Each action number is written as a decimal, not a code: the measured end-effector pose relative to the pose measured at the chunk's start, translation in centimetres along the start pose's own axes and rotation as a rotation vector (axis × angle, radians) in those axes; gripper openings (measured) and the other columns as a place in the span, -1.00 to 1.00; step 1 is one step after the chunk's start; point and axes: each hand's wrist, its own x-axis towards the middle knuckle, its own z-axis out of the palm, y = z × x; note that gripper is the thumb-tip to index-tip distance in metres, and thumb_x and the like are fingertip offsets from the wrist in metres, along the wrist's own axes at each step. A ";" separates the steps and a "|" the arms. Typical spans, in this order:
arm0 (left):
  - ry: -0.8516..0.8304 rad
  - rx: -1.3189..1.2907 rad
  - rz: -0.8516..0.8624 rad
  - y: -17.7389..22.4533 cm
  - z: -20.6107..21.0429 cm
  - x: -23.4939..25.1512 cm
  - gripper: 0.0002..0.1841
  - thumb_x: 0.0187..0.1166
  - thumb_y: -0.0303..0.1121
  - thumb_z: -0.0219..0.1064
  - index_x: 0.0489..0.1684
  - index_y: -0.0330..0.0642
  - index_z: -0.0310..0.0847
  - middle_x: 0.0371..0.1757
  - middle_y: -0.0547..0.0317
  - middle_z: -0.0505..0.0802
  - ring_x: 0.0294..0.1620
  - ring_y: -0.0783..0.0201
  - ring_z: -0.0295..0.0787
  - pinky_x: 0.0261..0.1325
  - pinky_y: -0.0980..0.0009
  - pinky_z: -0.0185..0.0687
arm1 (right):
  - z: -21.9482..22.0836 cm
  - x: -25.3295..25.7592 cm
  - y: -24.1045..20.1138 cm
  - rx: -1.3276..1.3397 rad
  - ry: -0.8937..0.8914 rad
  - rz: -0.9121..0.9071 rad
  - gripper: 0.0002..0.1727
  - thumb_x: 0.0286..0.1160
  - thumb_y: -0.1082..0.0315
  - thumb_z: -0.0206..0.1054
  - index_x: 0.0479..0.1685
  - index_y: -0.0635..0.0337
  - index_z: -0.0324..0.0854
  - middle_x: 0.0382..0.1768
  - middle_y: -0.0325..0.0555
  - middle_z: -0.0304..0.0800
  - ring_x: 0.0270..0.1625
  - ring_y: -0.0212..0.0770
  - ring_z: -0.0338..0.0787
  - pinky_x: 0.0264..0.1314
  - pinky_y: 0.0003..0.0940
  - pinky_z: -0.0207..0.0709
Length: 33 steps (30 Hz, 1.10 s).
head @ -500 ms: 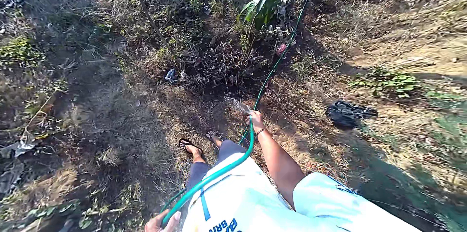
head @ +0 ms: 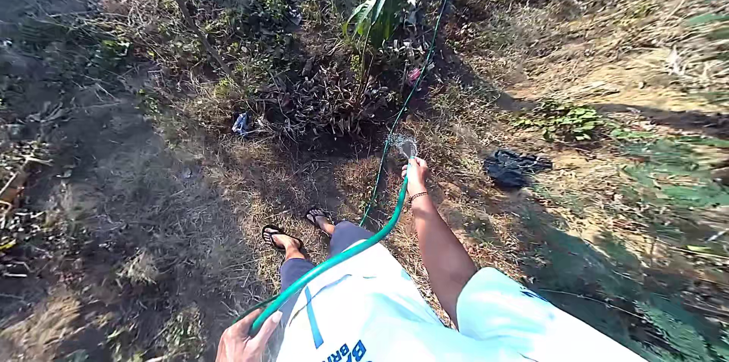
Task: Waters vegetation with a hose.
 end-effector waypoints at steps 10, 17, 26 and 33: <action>-0.012 0.023 -0.013 -0.8 0.5 0.9 -0.48 0.45 0.24 0.39 -0.42 -0.10 0.80 -0.60 0.19 0.73 -0.56 0.23 0.63 -0.34 0.03 0.56 | 2.8 2.9 -3.4 0.049 -0.019 -0.174 -0.60 0.87 0.16 0.06 0.47 0.19 0.43 -0.35 -0.06 0.64 -0.59 -0.27 0.59 -0.48 -0.35 0.58; -0.018 0.005 -0.032 -0.7 0.1 0.5 -0.50 0.46 0.21 0.39 -0.39 -0.10 0.82 -0.57 0.18 0.75 -0.53 0.24 0.65 -0.33 0.04 0.57 | 4.5 1.4 -5.4 0.002 -0.172 -0.272 -0.57 0.88 0.10 0.02 0.54 0.10 0.38 -0.36 -0.09 0.65 -0.61 -0.29 0.54 -0.52 -0.37 0.53; -0.039 0.057 -0.037 -0.9 0.3 0.5 -0.49 0.48 0.22 0.38 -0.38 -0.11 0.82 -0.55 0.15 0.78 -0.50 0.20 0.69 -0.29 0.00 0.60 | 4.1 1.8 -5.2 0.050 -0.149 -0.284 -0.59 0.90 0.15 0.01 0.54 0.14 0.38 -0.38 -0.10 0.64 -0.64 -0.31 0.54 -0.56 -0.41 0.52; -0.068 0.096 -0.004 -0.8 0.1 1.2 -0.43 0.51 0.26 0.32 -0.39 -0.15 0.80 -0.55 0.09 0.77 -0.49 0.12 0.69 -0.29 -0.07 0.58 | 1.3 3.0 -2.8 0.079 -0.017 -0.187 -0.58 0.90 0.18 0.01 0.55 0.21 0.38 -0.36 -0.03 0.64 -0.60 -0.24 0.58 -0.50 -0.32 0.58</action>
